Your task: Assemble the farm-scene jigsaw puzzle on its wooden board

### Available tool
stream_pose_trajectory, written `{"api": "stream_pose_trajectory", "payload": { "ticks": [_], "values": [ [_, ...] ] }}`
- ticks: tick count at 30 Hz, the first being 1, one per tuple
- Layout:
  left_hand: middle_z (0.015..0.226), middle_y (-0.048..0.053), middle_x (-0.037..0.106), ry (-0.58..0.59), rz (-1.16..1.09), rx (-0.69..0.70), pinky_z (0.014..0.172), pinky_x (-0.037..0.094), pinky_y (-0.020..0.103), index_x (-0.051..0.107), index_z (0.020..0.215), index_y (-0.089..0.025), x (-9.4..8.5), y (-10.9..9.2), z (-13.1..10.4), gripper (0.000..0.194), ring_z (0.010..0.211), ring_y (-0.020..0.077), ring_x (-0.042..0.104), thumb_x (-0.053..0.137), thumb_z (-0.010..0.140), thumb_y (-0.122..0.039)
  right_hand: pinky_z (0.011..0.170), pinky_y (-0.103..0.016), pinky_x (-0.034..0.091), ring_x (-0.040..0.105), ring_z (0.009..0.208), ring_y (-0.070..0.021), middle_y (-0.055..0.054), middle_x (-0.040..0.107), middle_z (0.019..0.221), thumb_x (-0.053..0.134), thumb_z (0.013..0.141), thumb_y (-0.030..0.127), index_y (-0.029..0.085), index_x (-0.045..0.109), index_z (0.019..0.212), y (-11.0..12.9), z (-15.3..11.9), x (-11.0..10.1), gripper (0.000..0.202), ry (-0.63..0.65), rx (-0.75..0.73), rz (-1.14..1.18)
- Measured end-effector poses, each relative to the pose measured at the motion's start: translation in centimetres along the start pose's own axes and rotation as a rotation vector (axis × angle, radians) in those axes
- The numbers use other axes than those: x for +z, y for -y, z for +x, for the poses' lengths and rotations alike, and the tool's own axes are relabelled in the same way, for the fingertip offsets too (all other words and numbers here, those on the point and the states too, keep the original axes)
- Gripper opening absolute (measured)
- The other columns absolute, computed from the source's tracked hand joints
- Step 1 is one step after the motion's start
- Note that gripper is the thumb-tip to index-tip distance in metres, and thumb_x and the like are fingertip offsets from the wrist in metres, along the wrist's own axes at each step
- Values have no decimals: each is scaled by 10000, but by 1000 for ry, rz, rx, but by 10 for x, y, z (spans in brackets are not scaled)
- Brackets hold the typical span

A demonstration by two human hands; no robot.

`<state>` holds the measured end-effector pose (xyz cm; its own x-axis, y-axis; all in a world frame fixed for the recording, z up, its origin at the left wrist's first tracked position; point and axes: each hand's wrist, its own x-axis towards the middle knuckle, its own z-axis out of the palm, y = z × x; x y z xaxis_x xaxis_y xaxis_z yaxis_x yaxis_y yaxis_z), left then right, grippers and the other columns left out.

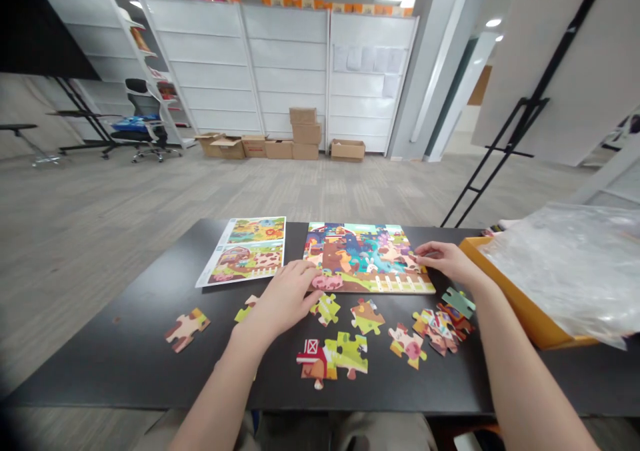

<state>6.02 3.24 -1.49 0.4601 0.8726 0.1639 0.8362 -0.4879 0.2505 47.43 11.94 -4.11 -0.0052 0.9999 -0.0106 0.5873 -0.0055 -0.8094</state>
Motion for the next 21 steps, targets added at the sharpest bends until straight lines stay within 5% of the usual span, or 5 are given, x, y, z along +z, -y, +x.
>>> {"api": "stream_pose_trajectory", "payload": {
  "ticks": [21],
  "values": [
    [1227,87,643,19,-13,-1,1058,432,432,623,1160,-211,0,0,-2,242,1206,266,549,565,938,-292,778,-382,588,690,852,-271,-108,743,931,874,525,671,196,738,875,16,-9,3,605,-126,-12,132]
  ]
}}
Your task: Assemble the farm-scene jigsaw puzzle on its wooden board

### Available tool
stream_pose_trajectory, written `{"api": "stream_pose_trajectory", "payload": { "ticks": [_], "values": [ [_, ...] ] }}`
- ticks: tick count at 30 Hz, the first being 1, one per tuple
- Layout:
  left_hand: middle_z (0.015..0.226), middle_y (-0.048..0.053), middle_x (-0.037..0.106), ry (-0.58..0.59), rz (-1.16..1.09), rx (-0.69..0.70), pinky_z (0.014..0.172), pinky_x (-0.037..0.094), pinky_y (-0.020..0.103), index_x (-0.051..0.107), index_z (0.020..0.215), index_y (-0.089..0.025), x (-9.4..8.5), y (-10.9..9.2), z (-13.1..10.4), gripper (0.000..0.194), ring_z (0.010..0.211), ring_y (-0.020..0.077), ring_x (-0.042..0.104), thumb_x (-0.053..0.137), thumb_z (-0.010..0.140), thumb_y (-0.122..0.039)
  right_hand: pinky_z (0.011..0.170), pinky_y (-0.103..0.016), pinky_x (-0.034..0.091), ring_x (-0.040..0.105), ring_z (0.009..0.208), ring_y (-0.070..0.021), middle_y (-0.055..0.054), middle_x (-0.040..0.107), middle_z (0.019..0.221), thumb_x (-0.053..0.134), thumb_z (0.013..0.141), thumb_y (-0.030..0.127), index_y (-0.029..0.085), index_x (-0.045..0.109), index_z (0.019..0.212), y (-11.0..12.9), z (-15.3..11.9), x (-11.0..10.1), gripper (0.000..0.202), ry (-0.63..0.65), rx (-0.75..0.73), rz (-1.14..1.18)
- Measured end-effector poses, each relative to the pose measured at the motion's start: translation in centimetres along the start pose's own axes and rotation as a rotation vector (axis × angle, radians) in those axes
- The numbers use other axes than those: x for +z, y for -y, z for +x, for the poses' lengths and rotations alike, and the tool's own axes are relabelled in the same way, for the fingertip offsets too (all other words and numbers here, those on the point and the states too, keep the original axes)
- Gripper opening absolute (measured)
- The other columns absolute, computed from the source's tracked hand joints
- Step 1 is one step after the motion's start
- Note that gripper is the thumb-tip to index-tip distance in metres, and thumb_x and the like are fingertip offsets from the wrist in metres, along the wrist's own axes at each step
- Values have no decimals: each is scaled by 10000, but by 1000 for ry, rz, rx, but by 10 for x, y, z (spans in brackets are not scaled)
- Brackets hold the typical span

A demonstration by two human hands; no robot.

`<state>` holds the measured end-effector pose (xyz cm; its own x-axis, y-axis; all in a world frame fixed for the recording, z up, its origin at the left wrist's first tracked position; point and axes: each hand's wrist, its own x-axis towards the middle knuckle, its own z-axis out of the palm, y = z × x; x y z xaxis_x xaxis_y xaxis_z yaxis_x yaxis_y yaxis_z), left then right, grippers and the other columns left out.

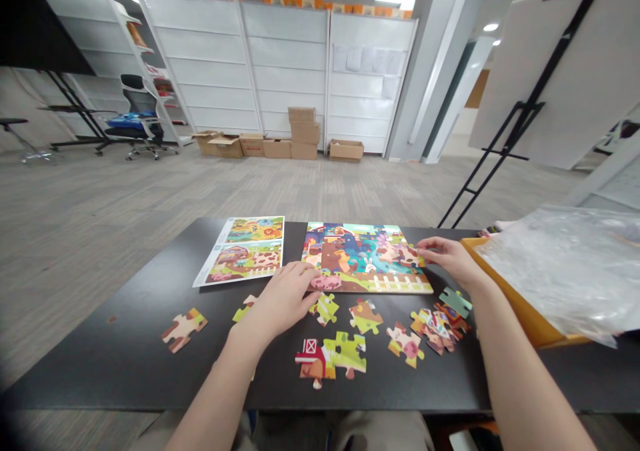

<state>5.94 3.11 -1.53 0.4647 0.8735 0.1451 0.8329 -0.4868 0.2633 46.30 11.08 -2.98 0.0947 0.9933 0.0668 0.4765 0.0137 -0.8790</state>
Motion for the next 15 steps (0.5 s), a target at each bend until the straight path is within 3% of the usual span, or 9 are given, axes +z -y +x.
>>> {"api": "stream_pose_trajectory", "payload": {
  "ticks": [7,15],
  "values": [
    [1256,97,634,17,8,0,1046,437,430,615,1170,-210,0,-2,1,252,1206,270,553,560,937,-292,737,-365,586,693,792,-248,-95,756,885,860,518,683,181,736,858,-7,6,14,619,-11,43,-38],
    [1229,97,644,17,7,11,1052,438,427,616,1162,-201,0,-2,2,247,1214,273,554,569,930,-270,746,-362,584,691,794,-243,-96,763,891,835,568,681,172,735,890,-20,13,11,610,10,-6,-73]
  ]
}}
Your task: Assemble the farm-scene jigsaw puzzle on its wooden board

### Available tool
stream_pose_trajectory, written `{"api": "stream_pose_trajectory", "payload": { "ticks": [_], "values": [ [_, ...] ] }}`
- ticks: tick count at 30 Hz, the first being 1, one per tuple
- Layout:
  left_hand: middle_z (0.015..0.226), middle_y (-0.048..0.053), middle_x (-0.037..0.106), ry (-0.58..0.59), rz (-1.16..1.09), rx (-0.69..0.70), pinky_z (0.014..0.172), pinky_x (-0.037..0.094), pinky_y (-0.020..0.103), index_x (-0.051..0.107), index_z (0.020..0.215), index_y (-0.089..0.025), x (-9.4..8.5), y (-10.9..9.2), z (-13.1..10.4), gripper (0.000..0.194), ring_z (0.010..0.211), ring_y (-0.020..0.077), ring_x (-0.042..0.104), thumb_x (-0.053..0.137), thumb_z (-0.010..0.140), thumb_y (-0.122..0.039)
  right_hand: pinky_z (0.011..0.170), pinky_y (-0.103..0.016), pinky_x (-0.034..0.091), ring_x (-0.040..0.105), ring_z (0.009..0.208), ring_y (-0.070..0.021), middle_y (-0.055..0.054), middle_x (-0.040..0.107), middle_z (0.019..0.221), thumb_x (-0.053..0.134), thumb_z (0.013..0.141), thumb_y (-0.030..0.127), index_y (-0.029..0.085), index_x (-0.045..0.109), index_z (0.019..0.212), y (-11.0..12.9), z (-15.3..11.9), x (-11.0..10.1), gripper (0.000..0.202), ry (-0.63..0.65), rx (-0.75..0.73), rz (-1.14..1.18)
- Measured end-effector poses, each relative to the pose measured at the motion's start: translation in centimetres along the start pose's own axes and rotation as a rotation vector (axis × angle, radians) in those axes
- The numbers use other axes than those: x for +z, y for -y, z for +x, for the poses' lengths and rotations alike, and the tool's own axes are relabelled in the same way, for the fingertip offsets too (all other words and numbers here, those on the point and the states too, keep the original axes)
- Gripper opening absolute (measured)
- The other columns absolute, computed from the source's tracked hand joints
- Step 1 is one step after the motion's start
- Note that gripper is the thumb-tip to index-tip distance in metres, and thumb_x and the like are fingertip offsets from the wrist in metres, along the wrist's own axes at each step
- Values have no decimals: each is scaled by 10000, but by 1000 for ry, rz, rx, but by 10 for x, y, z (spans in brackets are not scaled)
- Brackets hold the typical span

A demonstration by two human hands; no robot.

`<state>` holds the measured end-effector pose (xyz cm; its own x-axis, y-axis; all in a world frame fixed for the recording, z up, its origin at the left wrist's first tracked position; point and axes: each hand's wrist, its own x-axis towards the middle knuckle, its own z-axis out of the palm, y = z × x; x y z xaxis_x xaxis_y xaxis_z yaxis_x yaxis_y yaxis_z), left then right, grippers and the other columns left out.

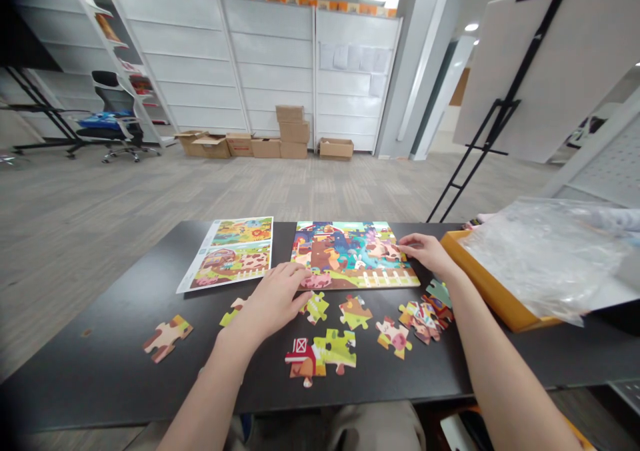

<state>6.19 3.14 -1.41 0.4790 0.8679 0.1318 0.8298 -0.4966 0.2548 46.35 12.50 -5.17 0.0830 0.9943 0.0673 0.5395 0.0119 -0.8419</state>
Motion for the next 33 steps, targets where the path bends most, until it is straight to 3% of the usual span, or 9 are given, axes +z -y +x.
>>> {"api": "stream_pose_trajectory", "payload": {
  "ticks": [14,18,26,31,33],
  "values": [
    [1247,108,641,14,2,-3,1042,439,433,613,1192,-202,3,2,1,276,1205,278,559,564,936,-292,695,-354,563,689,765,-244,-98,766,882,824,559,694,178,732,863,5,-1,3,606,-18,-6,-41],
    [1236,99,649,4,-2,13,1044,440,428,623,1175,-197,5,3,2,262,1209,277,557,564,936,-284,756,-373,566,701,822,-265,-98,769,899,824,564,679,183,727,847,4,0,3,580,-9,-25,-55],
    [1242,105,650,13,3,20,1051,432,438,617,1203,-192,8,7,2,286,1213,285,555,565,941,-296,800,-361,558,708,854,-254,-81,770,899,760,687,555,184,724,874,-4,3,2,417,37,-76,-122],
    [1247,104,646,30,9,7,1046,431,430,619,1188,-196,8,7,2,272,1207,281,558,561,946,-303,664,-331,548,679,730,-221,-77,762,846,655,762,550,182,734,901,-5,4,0,401,-48,-75,-194],
    [1258,102,642,30,9,2,1056,425,424,615,1201,-200,9,8,2,281,1216,277,554,558,948,-310,686,-333,552,686,741,-224,-75,766,843,647,770,545,187,740,888,-2,3,0,388,-60,-97,-229]
  ]
}}
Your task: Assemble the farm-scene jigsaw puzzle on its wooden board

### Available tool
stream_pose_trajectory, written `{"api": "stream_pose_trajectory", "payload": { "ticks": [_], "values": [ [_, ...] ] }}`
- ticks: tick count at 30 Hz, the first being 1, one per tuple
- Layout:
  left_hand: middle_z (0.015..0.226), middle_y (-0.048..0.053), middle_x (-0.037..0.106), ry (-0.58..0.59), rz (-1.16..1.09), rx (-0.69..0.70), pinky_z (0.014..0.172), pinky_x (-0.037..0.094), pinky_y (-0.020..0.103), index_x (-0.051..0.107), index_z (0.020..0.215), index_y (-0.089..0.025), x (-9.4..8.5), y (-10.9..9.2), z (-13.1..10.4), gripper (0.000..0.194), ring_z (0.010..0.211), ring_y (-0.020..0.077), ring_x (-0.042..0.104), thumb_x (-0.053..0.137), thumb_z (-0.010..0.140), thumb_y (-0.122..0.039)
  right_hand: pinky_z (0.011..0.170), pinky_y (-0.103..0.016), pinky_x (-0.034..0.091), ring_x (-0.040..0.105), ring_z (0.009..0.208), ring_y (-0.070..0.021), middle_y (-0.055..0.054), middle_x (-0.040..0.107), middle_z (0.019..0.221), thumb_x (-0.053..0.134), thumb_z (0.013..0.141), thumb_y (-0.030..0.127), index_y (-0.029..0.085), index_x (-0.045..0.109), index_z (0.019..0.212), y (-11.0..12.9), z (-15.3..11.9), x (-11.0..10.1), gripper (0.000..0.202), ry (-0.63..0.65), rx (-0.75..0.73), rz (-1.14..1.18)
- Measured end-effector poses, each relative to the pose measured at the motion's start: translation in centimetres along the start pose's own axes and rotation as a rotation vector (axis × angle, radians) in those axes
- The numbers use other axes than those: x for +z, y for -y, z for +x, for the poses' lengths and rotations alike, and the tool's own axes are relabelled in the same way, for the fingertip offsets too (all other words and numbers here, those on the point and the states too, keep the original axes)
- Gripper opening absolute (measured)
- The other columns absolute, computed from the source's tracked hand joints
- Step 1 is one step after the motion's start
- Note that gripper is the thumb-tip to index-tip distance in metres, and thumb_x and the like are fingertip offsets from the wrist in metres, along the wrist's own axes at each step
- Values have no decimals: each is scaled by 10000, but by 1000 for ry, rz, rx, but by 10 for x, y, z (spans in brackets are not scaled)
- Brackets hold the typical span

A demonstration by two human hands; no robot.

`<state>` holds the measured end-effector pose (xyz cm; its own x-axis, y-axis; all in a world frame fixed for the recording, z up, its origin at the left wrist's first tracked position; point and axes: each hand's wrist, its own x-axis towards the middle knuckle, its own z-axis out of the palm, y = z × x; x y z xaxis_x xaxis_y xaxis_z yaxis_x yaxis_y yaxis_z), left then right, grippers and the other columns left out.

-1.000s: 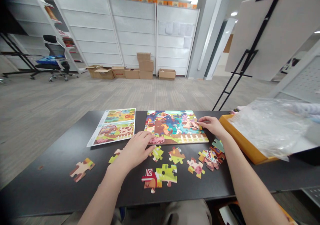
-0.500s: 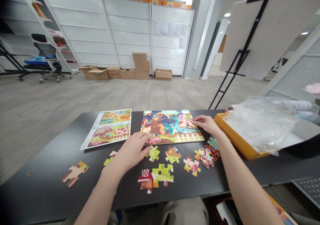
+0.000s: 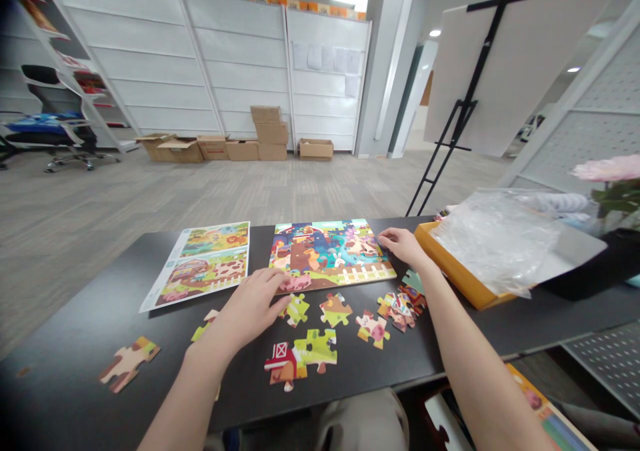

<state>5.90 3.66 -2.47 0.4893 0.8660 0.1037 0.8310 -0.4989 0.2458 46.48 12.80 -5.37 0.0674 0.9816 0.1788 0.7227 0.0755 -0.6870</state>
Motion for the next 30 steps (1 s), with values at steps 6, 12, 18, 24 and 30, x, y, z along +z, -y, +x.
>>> {"api": "stream_pose_trajectory", "payload": {
  "ticks": [6,12,18,24,30],
  "values": [
    [1266,99,637,2,-5,9,1069,419,421,608,1209,-189,0,0,1,293,1215,272,548,562,947,-312,735,-336,558,707,783,-239,-60,778,857,708,748,537,214,770,874,11,-4,2,352,72,-72,-122],
    [1233,94,649,16,-11,7,1058,425,418,617,1153,-201,-4,-2,1,242,1206,268,552,545,952,-315,732,-340,561,710,809,-252,-73,781,888,752,706,539,203,774,915,8,-3,3,396,109,-47,-126],
    [1217,92,649,8,-12,13,1049,432,407,618,1147,-195,-3,-1,0,238,1186,263,561,558,944,-304,740,-349,555,704,823,-255,-76,778,913,748,713,563,212,782,927,14,-6,1,413,110,-54,-131],
    [1214,87,650,14,-7,10,1040,439,409,619,1154,-189,-3,-1,0,243,1173,265,564,561,944,-296,772,-369,551,686,873,-268,-85,767,967,802,655,582,210,778,992,19,-9,-1,503,147,-42,-109],
    [1209,83,649,3,-22,21,1031,439,401,608,1139,-211,0,0,0,221,1179,260,567,550,949,-307,827,-400,552,681,912,-279,-99,760,1012,837,611,537,191,756,1003,14,-7,-3,529,165,-52,-12]
  ]
}}
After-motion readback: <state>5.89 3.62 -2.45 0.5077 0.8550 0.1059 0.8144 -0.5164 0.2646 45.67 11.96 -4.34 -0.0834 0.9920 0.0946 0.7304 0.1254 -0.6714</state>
